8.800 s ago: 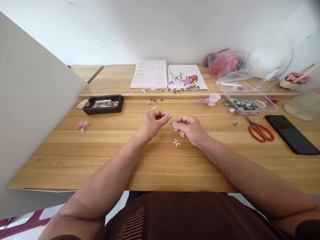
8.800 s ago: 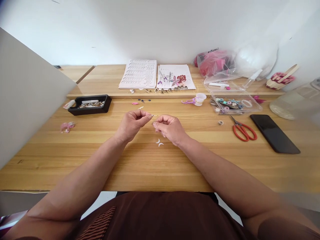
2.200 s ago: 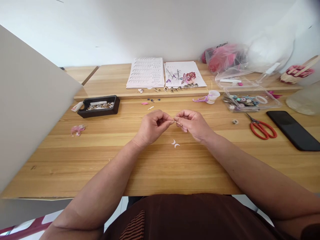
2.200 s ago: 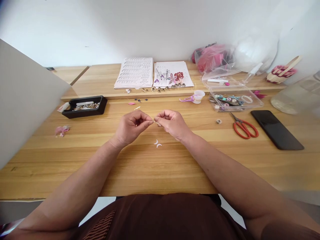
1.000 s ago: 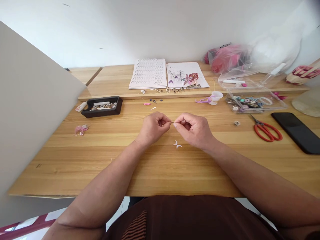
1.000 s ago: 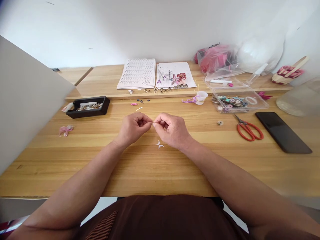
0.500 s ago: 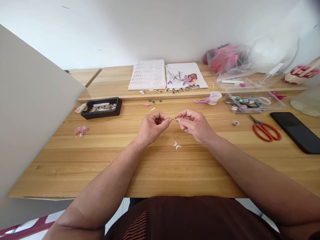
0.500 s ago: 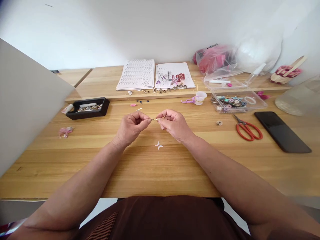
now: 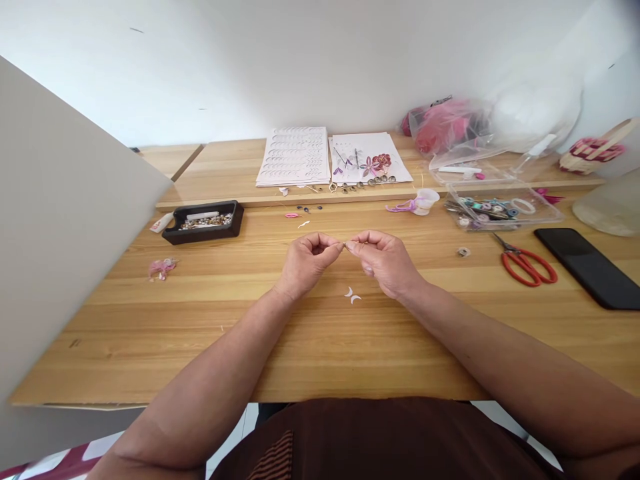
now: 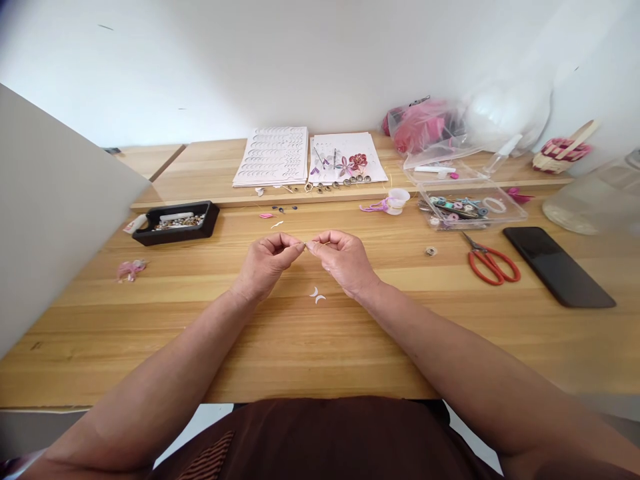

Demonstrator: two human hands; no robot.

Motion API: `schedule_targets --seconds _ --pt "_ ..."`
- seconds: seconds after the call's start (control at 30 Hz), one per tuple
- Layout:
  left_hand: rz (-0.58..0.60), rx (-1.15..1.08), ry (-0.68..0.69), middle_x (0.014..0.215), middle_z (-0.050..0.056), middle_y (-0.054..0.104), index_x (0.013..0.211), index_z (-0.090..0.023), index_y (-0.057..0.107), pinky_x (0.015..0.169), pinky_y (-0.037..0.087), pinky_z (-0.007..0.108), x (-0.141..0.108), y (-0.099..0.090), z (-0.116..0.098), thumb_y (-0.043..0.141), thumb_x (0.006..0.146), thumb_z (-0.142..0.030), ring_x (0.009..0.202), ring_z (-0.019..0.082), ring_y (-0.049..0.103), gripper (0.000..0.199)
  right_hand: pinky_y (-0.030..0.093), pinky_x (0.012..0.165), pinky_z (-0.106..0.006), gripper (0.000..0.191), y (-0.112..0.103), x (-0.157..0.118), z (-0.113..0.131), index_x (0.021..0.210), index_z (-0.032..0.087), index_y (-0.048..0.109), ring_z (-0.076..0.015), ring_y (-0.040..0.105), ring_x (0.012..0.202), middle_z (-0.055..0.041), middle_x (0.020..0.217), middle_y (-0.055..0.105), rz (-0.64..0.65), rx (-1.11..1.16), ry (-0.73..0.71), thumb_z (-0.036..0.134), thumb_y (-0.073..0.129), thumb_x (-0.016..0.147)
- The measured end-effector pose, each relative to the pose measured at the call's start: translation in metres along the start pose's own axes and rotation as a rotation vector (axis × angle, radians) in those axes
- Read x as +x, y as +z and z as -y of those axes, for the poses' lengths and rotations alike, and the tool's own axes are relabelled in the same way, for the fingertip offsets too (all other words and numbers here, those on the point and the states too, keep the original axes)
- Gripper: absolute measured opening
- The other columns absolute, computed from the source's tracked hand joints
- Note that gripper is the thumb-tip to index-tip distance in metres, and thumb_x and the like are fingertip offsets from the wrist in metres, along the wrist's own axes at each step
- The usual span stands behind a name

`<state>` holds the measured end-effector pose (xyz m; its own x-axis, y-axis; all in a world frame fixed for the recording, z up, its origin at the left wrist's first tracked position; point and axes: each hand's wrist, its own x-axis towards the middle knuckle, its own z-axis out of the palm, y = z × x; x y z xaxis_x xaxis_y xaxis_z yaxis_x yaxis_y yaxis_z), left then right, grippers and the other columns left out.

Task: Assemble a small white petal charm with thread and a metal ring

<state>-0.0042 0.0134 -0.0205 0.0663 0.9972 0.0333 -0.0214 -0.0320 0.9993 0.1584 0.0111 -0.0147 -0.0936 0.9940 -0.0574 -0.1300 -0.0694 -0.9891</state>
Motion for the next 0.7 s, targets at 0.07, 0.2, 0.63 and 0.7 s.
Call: schedule_targets --seconds 0.07,0.2,0.63,0.7 --pt "0.012 -0.017 -0.003 0.067 -0.002 0.062 0.075 -0.015 0.069 0.057 0.037 0.023 -0.0002 -0.0006 0.0000 0.082 0.071 -0.041 0.057 0.007 0.046 0.030 0.019 0.042 -0.025 0.027 0.0008 -0.0003 0.0010 0.071 0.017 0.064 -0.0034 0.032 0.041 0.0061 0.058 0.051 -0.007 0.030 0.015 0.038 0.081 0.066" --pt "0.046 -0.063 -0.004 0.073 0.000 0.068 0.088 -0.016 0.075 0.060 0.040 0.024 -0.0008 -0.0018 0.0001 0.083 0.071 -0.040 0.059 0.008 0.050 0.030 0.019 0.042 -0.025 0.027 0.0017 -0.0005 0.0029 0.067 0.017 0.063 -0.0034 0.033 0.042 0.0054 0.058 0.053 -0.033 0.038 0.015 0.037 0.082 0.064" --pt "-0.038 0.003 0.007 0.072 0.001 0.070 0.075 -0.016 0.074 0.060 0.040 0.024 -0.0005 -0.0023 0.0022 0.083 0.072 -0.037 0.061 0.009 0.053 0.023 0.018 0.041 -0.022 0.033 -0.0015 -0.0014 0.0009 0.070 0.019 0.059 -0.0048 0.031 0.042 0.0084 0.048 0.043 0.068 0.048 0.089 0.043 0.082 0.068" --pt "-0.049 0.013 0.005 0.071 0.000 0.069 0.075 -0.016 0.074 0.061 0.040 0.024 0.0002 -0.0022 0.0027 0.081 0.074 -0.038 0.060 0.009 0.052 0.023 0.019 0.041 -0.022 0.033 -0.0023 -0.0007 -0.0012 0.071 0.019 0.058 -0.0051 0.033 0.042 0.0076 0.049 0.046 0.079 0.018 0.086 0.043 0.081 0.070"
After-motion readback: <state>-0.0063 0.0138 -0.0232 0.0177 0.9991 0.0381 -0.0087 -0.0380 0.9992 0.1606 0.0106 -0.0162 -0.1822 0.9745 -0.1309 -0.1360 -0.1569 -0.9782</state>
